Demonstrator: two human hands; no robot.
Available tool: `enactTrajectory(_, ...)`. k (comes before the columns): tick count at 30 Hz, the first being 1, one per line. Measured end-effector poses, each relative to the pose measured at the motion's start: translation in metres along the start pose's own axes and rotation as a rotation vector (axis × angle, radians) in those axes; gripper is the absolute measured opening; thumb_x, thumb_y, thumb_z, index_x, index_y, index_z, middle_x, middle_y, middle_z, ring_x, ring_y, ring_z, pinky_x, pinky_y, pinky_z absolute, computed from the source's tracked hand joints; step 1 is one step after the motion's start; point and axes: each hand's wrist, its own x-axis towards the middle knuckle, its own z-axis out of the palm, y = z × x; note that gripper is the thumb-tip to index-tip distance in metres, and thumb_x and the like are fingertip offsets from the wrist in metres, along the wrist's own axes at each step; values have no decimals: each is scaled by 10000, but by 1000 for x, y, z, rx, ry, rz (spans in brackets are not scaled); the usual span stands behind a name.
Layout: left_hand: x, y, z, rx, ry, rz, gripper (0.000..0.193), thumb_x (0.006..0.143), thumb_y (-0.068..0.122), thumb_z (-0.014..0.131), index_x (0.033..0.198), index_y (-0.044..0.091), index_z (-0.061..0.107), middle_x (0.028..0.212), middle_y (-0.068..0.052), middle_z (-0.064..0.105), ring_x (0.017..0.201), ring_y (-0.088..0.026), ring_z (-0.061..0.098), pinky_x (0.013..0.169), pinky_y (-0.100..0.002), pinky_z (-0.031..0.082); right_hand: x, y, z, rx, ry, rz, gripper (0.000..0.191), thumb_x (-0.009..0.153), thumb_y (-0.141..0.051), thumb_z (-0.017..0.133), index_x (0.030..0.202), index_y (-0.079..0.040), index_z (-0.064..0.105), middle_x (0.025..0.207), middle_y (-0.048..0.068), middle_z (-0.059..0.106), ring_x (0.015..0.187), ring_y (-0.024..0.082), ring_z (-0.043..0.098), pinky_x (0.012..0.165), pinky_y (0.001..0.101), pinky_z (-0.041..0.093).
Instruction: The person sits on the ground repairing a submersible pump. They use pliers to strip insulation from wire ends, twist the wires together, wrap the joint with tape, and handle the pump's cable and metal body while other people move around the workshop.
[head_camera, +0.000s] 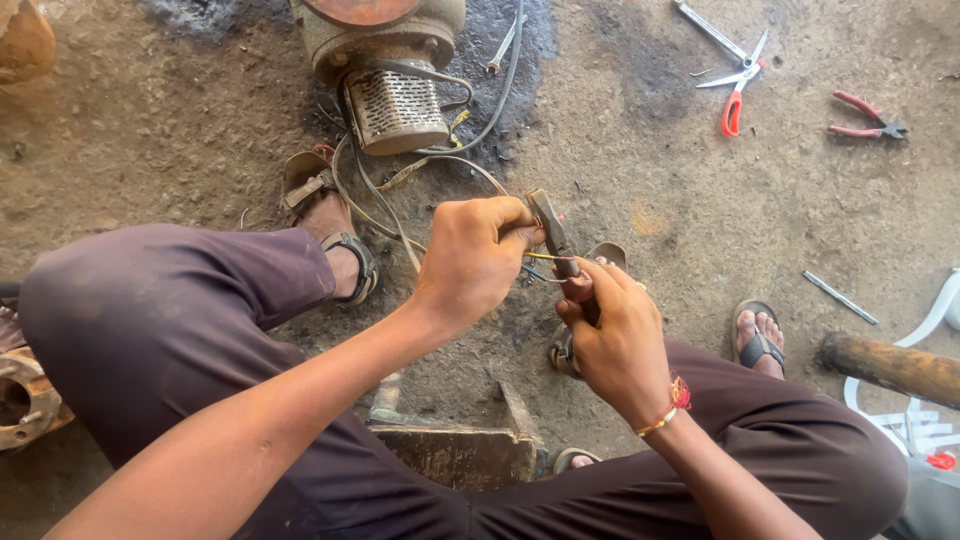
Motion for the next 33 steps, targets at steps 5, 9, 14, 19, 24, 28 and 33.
enactTrajectory(5, 3, -4, 3, 8, -33, -77, 111, 878, 103, 730, 935, 15, 764, 753, -117, 749, 604, -117, 665, 570, -310, 500, 2, 1, -2, -22, 10, 24, 362, 815, -75, 743, 1173, -83, 690, 876, 88, 633, 811, 296, 616, 744, 435, 473)
enactTrajectory(9, 3, -8, 5, -83, -37, -194, 134, 891, 129, 713, 924, 11, 767, 764, -58, 777, 649, -68, 674, 580, -278, 521, 5, 1, -6, -30, 3, 53, 372, 830, -73, 723, 1200, -95, 697, 898, 102, 629, 833, 311, 610, 753, 443, 473)
enactTrajectory(14, 1, -13, 12, -283, -32, -386, 174, 916, 157, 687, 915, -2, 759, 745, -36, 758, 610, -66, 581, 524, -274, 434, 7, 3, -8, -49, 39, -13, 386, 840, -83, 718, 1225, -87, 686, 959, 111, 645, 877, 328, 608, 769, 450, 472)
enactTrajectory(19, -1, -11, 15, -181, 30, -244, 170, 928, 133, 672, 887, -14, 747, 688, -60, 704, 631, -67, 600, 555, -265, 464, 5, 4, -4, 113, -32, 12, 411, 862, -76, 705, 1264, -47, 627, 968, 118, 611, 878, 306, 618, 782, 415, 490)
enactTrajectory(24, 2, -8, 10, -84, 33, -63, 148, 908, 118, 666, 891, -13, 733, 723, -73, 731, 644, -95, 672, 586, -292, 516, 12, 6, -1, 74, -124, 59, 269, 838, -109, 774, 1020, 1, 609, 899, 137, 594, 827, 289, 594, 756, 400, 479)
enactTrajectory(28, 3, -6, 8, 22, 28, 71, 117, 904, 92, 658, 902, -12, 712, 796, -140, 732, 703, -214, 720, 641, -357, 538, 18, 5, 1, 181, -220, 208, 285, 763, -151, 823, 888, -27, 600, 778, 106, 631, 718, 241, 608, 686, 383, 503)
enactTrajectory(33, 2, -5, 9, 116, 45, 122, 88, 912, 61, 648, 894, -12, 695, 825, -189, 715, 753, -314, 705, 676, -402, 525, 21, 4, 8, 175, -217, 251, 254, 840, -177, 788, 889, -23, 593, 726, 110, 661, 670, 235, 621, 654, 391, 498)
